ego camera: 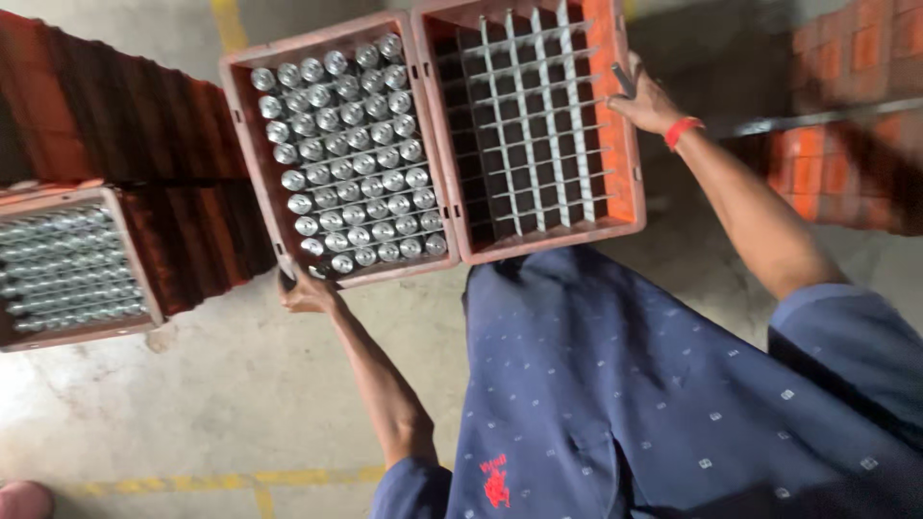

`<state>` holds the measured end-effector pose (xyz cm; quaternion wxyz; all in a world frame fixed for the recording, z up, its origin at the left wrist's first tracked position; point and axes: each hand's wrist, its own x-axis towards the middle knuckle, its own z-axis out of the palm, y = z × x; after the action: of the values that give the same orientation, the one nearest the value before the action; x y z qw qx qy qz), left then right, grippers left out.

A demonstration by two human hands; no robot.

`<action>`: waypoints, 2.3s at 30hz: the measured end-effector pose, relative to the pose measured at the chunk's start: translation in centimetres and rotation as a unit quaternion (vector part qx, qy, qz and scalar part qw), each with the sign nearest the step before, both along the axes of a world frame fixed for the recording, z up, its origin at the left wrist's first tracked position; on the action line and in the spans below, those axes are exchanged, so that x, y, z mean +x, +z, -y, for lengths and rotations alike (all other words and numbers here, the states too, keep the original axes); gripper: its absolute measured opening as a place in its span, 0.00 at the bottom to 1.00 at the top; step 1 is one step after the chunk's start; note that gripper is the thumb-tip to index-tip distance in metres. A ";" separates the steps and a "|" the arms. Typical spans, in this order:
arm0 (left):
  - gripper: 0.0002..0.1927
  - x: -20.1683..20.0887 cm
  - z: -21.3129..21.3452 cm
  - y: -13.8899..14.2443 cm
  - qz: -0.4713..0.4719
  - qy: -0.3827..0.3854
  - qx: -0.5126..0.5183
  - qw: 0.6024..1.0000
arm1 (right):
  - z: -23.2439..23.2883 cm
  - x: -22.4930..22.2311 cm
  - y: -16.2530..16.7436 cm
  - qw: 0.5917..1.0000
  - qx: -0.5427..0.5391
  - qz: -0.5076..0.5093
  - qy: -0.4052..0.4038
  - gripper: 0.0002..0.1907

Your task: The person arranges small metal objects into a plastic crate using a metal tool. They repeatedly pick up objects from one crate and place them into another, then stack the filled crate onto a pile.

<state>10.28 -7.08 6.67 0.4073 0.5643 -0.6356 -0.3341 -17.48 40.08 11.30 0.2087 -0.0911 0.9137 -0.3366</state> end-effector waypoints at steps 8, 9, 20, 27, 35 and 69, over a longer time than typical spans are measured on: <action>0.29 0.7 1.4 0.4 0.145 -0.115 -0.129 0.974 | -0.2 0.5 0.4 0.999 -0.041 0.028 -0.002 0.51; 0.30 0.6 1.8 0.4 0.167 -0.129 -0.160 0.964 | -0.2 0.5 0.4 0.999 -0.028 0.030 -0.008 0.51; 0.29 0.3 1.0 0.7 0.122 -0.047 -0.161 0.978 | -0.4 0.2 -0.4 0.999 -0.030 0.012 0.016 0.48; 0.35 0.1 0.9 1.4 0.278 -0.065 -0.064 0.956 | 0.2 0.3 0.7 0.999 -0.021 0.034 -0.012 0.49; 0.29 -0.6 1.3 1.2 0.214 -0.067 -0.039 0.974 | 0.2 0.0 0.2 0.999 -0.029 0.024 0.013 0.48; 0.17 -2.1 -5.0 -2.3 0.267 -0.769 -0.104 0.571 | -1.8 15.8 -6.8 0.578 -0.565 0.403 -0.429 0.19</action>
<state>8.17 -2.03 4.36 -0.1355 -0.1200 -0.9405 -0.2875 -1.68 41.90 4.49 0.2932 0.3574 0.2928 -0.8370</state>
